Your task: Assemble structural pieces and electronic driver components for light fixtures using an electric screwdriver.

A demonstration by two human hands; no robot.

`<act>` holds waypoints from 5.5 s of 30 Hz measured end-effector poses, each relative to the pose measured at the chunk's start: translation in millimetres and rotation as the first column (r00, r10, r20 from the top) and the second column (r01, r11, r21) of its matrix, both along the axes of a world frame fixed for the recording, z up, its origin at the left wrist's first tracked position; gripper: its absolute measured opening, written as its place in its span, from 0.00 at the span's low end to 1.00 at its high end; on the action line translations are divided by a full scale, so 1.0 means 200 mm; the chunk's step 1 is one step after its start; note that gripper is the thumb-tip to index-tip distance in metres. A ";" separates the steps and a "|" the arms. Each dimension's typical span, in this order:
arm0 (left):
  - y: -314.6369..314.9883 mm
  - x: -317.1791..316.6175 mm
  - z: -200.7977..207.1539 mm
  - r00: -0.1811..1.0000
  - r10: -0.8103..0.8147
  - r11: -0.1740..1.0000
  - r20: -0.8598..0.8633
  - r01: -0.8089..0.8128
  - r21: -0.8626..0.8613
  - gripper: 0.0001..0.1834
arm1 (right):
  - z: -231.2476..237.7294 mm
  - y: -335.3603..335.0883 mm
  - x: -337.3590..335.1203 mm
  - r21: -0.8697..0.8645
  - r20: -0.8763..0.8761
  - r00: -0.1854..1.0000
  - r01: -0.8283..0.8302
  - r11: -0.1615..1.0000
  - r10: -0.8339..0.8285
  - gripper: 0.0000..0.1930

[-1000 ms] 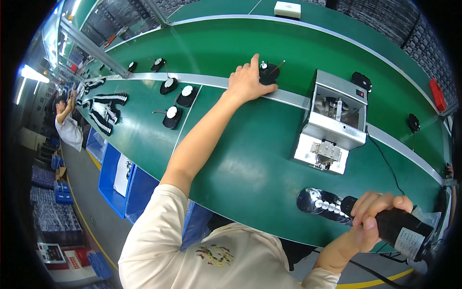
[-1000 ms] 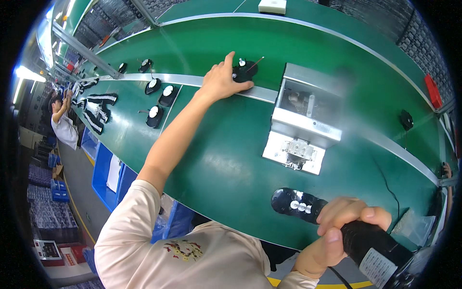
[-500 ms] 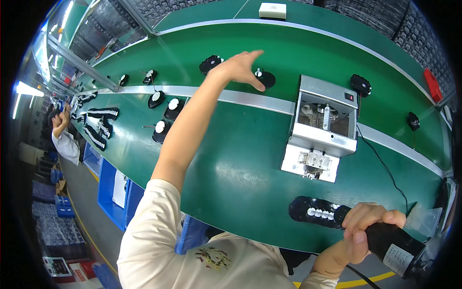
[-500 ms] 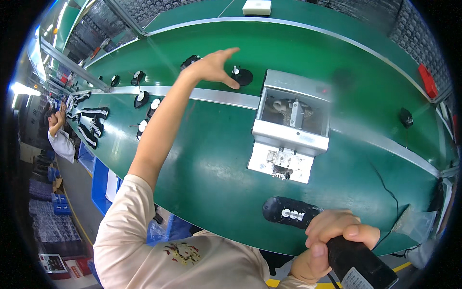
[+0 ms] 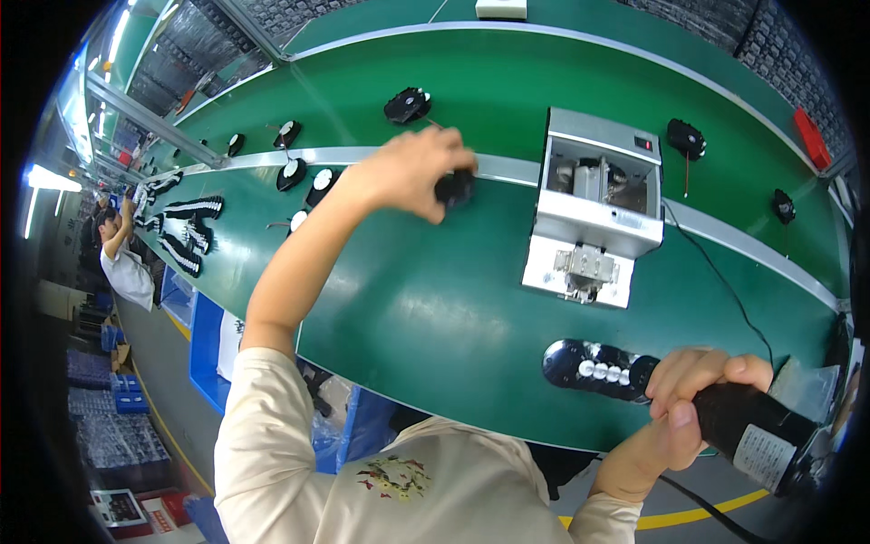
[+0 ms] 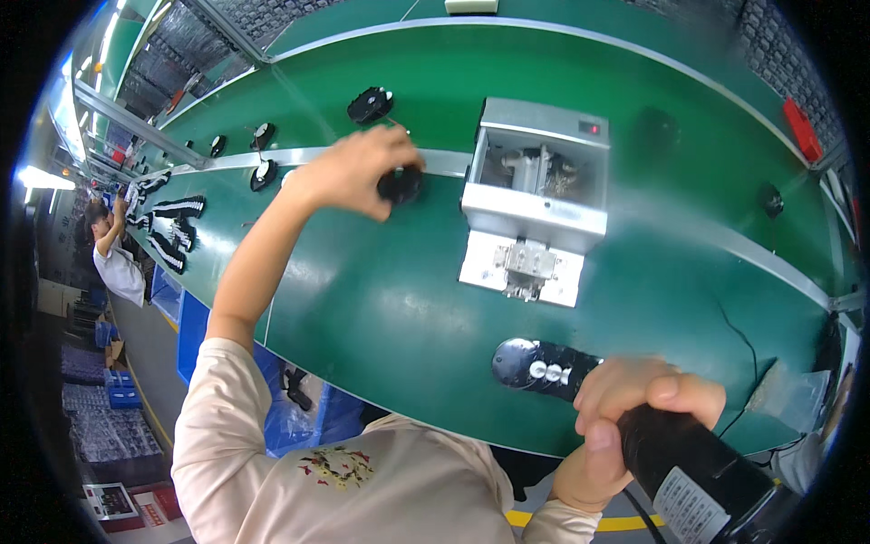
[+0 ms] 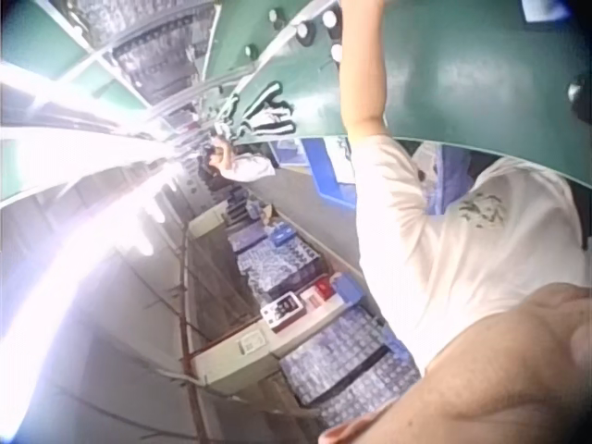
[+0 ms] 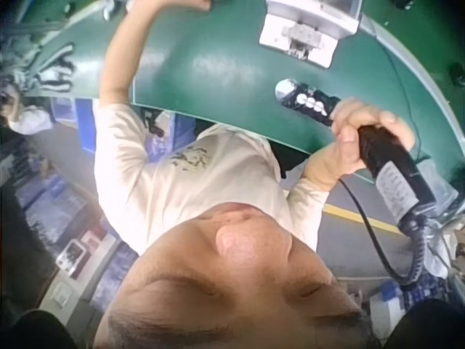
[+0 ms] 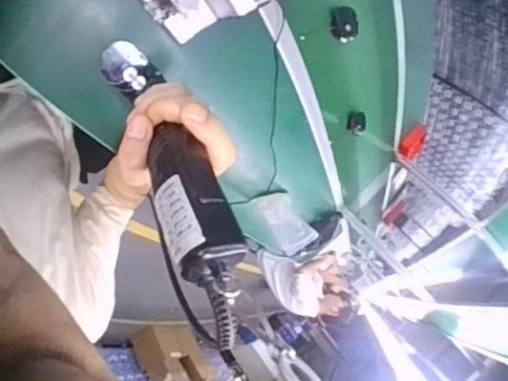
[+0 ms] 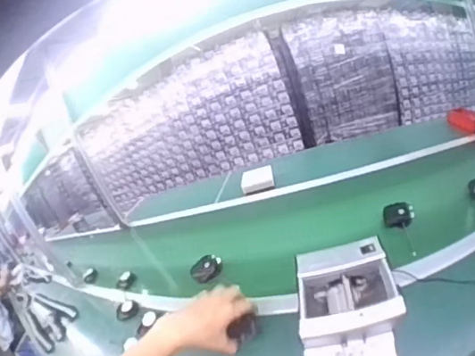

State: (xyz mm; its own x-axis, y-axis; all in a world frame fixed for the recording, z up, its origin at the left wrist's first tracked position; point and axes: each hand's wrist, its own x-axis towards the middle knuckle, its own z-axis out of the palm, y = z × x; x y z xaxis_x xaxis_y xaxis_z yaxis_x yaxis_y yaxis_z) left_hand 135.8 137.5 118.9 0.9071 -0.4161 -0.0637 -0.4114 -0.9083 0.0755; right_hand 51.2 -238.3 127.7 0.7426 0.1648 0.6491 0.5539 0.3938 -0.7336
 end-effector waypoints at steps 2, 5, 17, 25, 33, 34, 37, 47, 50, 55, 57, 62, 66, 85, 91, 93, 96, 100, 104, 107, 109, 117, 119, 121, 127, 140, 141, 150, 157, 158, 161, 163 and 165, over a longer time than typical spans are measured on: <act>-0.03 -0.21 -0.05 0.990 -0.123 0.992 -0.075 0.125 0.013 0.33 | 0.00 0.02 -0.01 0.002 -0.001 1.000 -0.021 1.000 0.021 0.26; -0.08 -0.43 -0.08 0.988 -0.117 0.993 -0.102 0.115 -0.023 0.46 | 0.00 0.04 -0.03 0.019 -0.026 1.000 0.016 1.000 -0.016 0.26; -0.34 -0.71 -0.26 0.914 0.402 0.866 0.056 -0.360 -0.348 0.58 | -0.01 0.03 -0.01 0.006 0.056 0.998 -0.023 1.000 0.023 0.29; -0.57 -0.72 -0.27 0.986 0.117 0.777 -0.119 -0.166 -0.607 0.60 | -0.01 -0.01 0.01 -0.024 0.072 0.997 -0.018 1.000 0.020 0.29; -0.70 -0.86 -0.38 0.996 0.072 0.610 -0.047 -0.082 -0.788 0.43 | -0.01 -0.02 0.01 -0.066 0.077 0.997 -0.021 0.998 0.026 0.30; -0.73 -0.85 -0.38 0.996 0.066 0.636 -0.066 -0.093 -0.766 0.42 | -0.01 -0.02 0.01 -0.078 0.081 0.996 -0.021 0.997 0.028 0.30; -0.80 -0.78 -0.40 0.998 0.029 0.674 -0.063 -0.066 -0.735 0.39 | 0.00 -0.01 0.01 -0.090 0.076 0.997 -0.025 0.996 0.032 0.30; -0.80 -0.75 -0.37 0.993 -0.061 0.722 -0.099 -0.024 -0.691 0.44 | -0.03 0.01 0.02 -0.010 0.082 0.995 -0.050 0.999 0.050 0.30; -0.68 -0.76 -0.30 0.986 -0.128 0.603 -0.111 -0.012 -0.798 0.41 | -0.02 -0.04 0.01 0.027 0.074 0.989 -0.130 0.991 0.128 0.31; -0.03 -0.60 -0.19 0.904 0.352 0.774 0.244 -0.135 -0.619 0.21 | 0.00 -0.04 0.02 -0.027 0.105 0.981 -0.159 0.987 0.161 0.28; 0.26 -0.39 -0.07 0.807 0.569 0.720 0.157 -0.397 -0.569 0.21 | -0.03 0.02 0.01 0.010 0.158 0.985 -0.067 0.998 0.065 0.29; 1.05 0.04 -0.15 0.576 0.780 0.620 0.247 -0.764 -0.179 0.31 | -0.01 0.03 0.01 0.034 0.052 0.979 -0.197 0.980 0.195 0.29; 1.28 0.22 -0.29 0.582 0.811 0.584 0.054 -0.811 -0.025 0.30 | -0.02 0.03 0.04 0.008 0.051 0.977 -0.207 0.978 0.206 0.28; -0.31 -0.73 -0.43 0.986 0.104 0.791 0.131 -0.002 -0.612 0.10 | -0.02 0.05 0.04 -0.027 0.026 0.977 -0.210 0.977 0.211 0.29; -0.31 -0.80 -0.30 0.986 -0.150 0.772 -0.070 0.073 -0.631 0.19 | -0.02 0.02 0.02 -0.029 0.035 0.982 -0.182 0.983 0.183 0.29; -0.38 -0.78 -0.37 0.983 -0.179 0.731 -0.028 0.114 -0.673 0.16 | -0.02 0.00 0.03 -0.034 0.043 0.977 -0.207 0.978 0.209 0.29; -0.49 -0.74 -0.40 0.969 -0.238 0.629 0.061 0.202 -0.751 0.16 | -0.02 0.01 0.00 -0.006 0.012 0.985 -0.174 0.985 0.174 0.29; -0.62 -0.70 -0.43 0.937 -0.324 0.540 0.130 0.296 -0.788 0.17 | -0.03 0.00 0.02 -0.049 0.077 0.979 -0.185 0.981 0.189 0.29; -0.66 -0.67 -0.45 0.936 -0.327 0.546 0.131 0.300 -0.782 0.17 | -0.02 -0.01 0.04 -0.079 0.089 0.969 -0.226 0.971 0.233 0.30; -0.67 -0.66 -0.45 0.930 -0.334 0.545 0.155 0.325 -0.773 0.17 | -0.01 -0.06 0.06 -0.122 0.059 0.949 -0.300 0.946 0.309 0.32; -0.67 -0.66 -0.45 0.920 -0.357 0.552 0.163 0.349 -0.757 0.17 | 0.00 -0.08 0.07 -0.155 0.064 0.940 -0.322 0.934 0.335 0.32; -0.73 -0.67 -0.45 0.942 -0.305 0.633 0.140 0.310 -0.709 0.16 | 0.01 -0.08 0.07 -0.208 0.091 0.943 -0.297 0.932 0.321 0.32; -0.72 -0.66 -0.46 0.943 -0.293 0.629 0.160 0.316 -0.710 0.15 | 0.02 -0.09 0.06 -0.198 0.043 0.949 -0.300 0.933 0.314 0.33; -0.73 -0.65 -0.50 0.938 -0.303 0.605 0.166 0.324 -0.727 0.14 | 0.04 -0.06 0.04 -0.145 0.012 0.961 -0.271 0.952 0.276 0.33; -0.72 -0.65 -0.50 0.939 -0.322 0.590 0.123 0.301 -0.749 0.09 | 0.06 0.14 0.08 -0.085 0.065 0.989 -0.129 0.988 0.135 0.29; -0.66 -0.68 -0.56 0.940 -0.250 0.524 0.234 0.334 -0.783 0.10 | 0.03 0.38 0.30 -0.151 0.014 0.999 -0.035 0.988 0.037 0.21; -0.66 -0.68 -0.57 0.939 -0.245 0.524 0.240 0.336 -0.782 0.10 | 0.02 0.38 0.31 -0.157 0.011 0.999 -0.031 0.987 0.033 0.20; -0.65 -0.68 -0.57 0.934 -0.239 0.536 0.266 0.355 -0.766 0.11 | 0.07 0.30 0.12 -0.019 -0.148 0.966 -0.218 0.976 0.213 0.18; -0.65 -0.69 -0.59 0.944 -0.218 0.548 0.249 0.329 -0.769 0.11 | -0.08 0.35 -0.01 -0.021 -0.189 0.975 -0.124 0.992 0.118 0.23; -0.65 -0.69 -0.59 0.947 -0.215 0.534 0.239 0.319 -0.783 0.11 | -0.09 0.34 -0.01 -0.026 -0.190 0.974 -0.132 0.991 0.124 0.23; -0.65 -0.69 -0.57 0.947 -0.232 0.538 0.223 0.315 -0.781 0.11 | -0.11 0.33 -0.01 -0.073 -0.162 0.975 -0.165 0.984 0.151 0.22; -0.64 -0.68 -0.56 0.947 -0.237 0.541 0.217 0.314 -0.780 0.11 | -0.12 0.34 0.00 -0.152 -0.105 0.978 -0.195 0.969 0.181 0.21; -0.64 -0.68 -0.56 0.948 -0.237 0.544 0.213 0.311 -0.779 0.11 | -0.12 0.34 -0.01 -0.188 -0.095 0.977 -0.208 0.960 0.193 0.19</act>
